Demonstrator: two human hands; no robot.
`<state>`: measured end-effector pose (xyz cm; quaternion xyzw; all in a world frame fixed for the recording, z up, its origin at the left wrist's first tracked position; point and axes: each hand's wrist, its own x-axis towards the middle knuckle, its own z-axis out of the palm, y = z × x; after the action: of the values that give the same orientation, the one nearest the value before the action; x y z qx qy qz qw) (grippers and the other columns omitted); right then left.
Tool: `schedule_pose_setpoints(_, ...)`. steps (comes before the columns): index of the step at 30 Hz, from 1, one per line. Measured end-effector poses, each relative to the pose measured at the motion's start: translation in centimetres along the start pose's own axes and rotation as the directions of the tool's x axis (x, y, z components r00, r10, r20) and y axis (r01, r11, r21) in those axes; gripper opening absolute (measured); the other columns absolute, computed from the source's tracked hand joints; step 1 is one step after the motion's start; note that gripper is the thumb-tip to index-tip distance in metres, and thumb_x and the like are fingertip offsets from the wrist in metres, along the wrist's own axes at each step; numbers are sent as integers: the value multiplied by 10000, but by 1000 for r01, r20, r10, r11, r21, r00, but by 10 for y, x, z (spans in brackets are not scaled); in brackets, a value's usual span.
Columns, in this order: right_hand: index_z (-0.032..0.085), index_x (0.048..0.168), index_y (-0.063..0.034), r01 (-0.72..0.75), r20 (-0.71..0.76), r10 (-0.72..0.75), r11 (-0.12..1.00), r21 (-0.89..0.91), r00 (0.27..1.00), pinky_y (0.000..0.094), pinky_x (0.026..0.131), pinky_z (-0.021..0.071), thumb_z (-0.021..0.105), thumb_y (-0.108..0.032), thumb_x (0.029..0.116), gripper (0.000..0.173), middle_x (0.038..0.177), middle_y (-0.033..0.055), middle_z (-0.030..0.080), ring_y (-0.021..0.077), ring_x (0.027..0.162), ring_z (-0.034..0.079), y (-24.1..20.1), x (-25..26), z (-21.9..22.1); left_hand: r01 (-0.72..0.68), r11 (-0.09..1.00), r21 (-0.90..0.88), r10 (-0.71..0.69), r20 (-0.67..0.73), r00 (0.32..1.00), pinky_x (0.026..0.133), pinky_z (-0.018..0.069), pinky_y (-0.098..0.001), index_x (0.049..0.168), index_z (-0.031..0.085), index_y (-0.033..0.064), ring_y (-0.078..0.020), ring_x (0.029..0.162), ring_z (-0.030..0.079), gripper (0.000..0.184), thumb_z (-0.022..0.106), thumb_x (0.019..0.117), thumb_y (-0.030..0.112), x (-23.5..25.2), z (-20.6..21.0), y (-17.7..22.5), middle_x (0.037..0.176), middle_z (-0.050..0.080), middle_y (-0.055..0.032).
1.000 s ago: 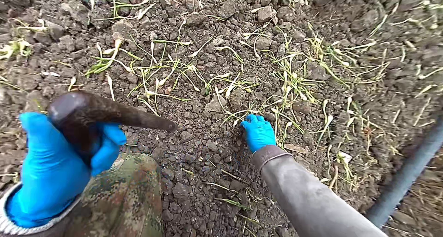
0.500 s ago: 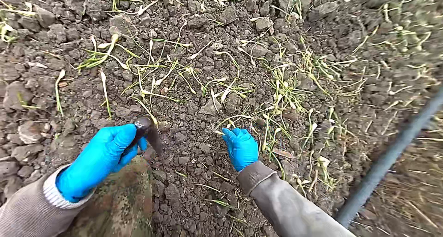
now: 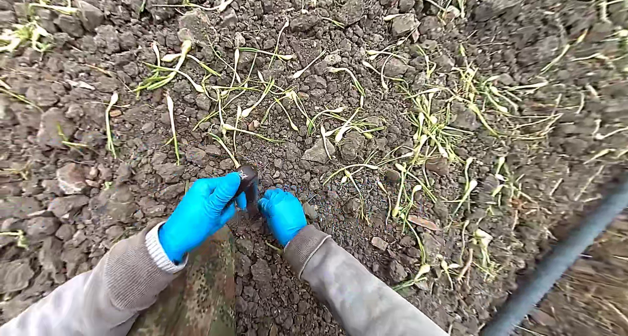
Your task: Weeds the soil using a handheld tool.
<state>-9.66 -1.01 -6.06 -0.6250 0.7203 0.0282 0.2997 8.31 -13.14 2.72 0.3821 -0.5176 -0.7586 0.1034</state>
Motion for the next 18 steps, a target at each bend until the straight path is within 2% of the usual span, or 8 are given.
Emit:
schedule_pose_setpoints(2,772,1098,-112,-35,188,42,999,-36,981,503,988,530,617,-67,980,200,1193,125,703,330,1150,649,-7,9,24,-150,987,-58,149,-31,988,359,362,-150,898,701,132,-14,384,416,596,451,999,664,-25,-17,25,531,492,46)
schedule_pose_setpoints(5,771,1084,-109,61,128,-53,996,-65,990,470,967,534,557,-225,1005,256,1199,107,701,299,1150,649,0,12,28,-335,942,-2,334,-92,938,385,395,-153,948,721,158,-11,431,472,591,455,979,685,-45,-45,34,647,628,33)
schedule_pose_setpoints(7,782,1068,-116,131,-64,-139,986,-106,988,477,871,568,612,-221,944,235,1128,109,722,309,1071,679,3,16,14,-272,960,57,278,-175,944,372,370,-169,885,728,164,-22,401,433,582,496,966,691,-33,-48,12,568,562,43)
schedule_pose_setpoints(9,763,1188,-127,175,-106,-194,970,-166,975,520,858,571,695,-64,906,297,1170,154,717,370,1083,680,-5,42,-14,-168,984,61,177,-230,957,380,318,-172,839,724,171,-11,401,385,601,537,916,737,-13,-46,-21,524,498,68)
schedule_pose_setpoints(11,713,1287,-140,302,28,-310,896,-325,950,509,905,546,693,33,904,421,1244,163,668,377,1141,640,-17,83,-35,-155,987,36,159,-214,964,397,324,-166,855,725,157,5,426,393,637,535,899,764,-9,-49,-35,556,515,84)
schedule_pose_setpoints(13,713,1188,-83,432,176,-396,792,-430,901,523,900,532,669,63,907,320,1212,182,655,392,1121,632,-24,119,-45,-198,979,40,202,-179,963,435,358,-157,860,723,148,33,473,424,668,515,892,782,-13,-50,-42,612,557,108)
schedule_pose_setpoints(16,733,1070,-38,399,254,-311,777,-487,916,501,928,525,637,27,935,179,1233,161,653,368,1122,626,-29,142,-49,-236,969,77,244,-137,960,455,366,-165,856,704,112,42,492,423,724,472,903,797,-19,-58,-51,598,511,107)
schedule_pose_setpoints(18,741,1085,-56,408,266,-314,773,-486,911,488,959,513,636,10,928,200,1258,145,650,348,1149,615,-16,141,-47,-247,965,93,257,-113,960,450,363,-185,829,696,103,23,481,421,748,454,905,807,-18,-63,-53,574,490,84)
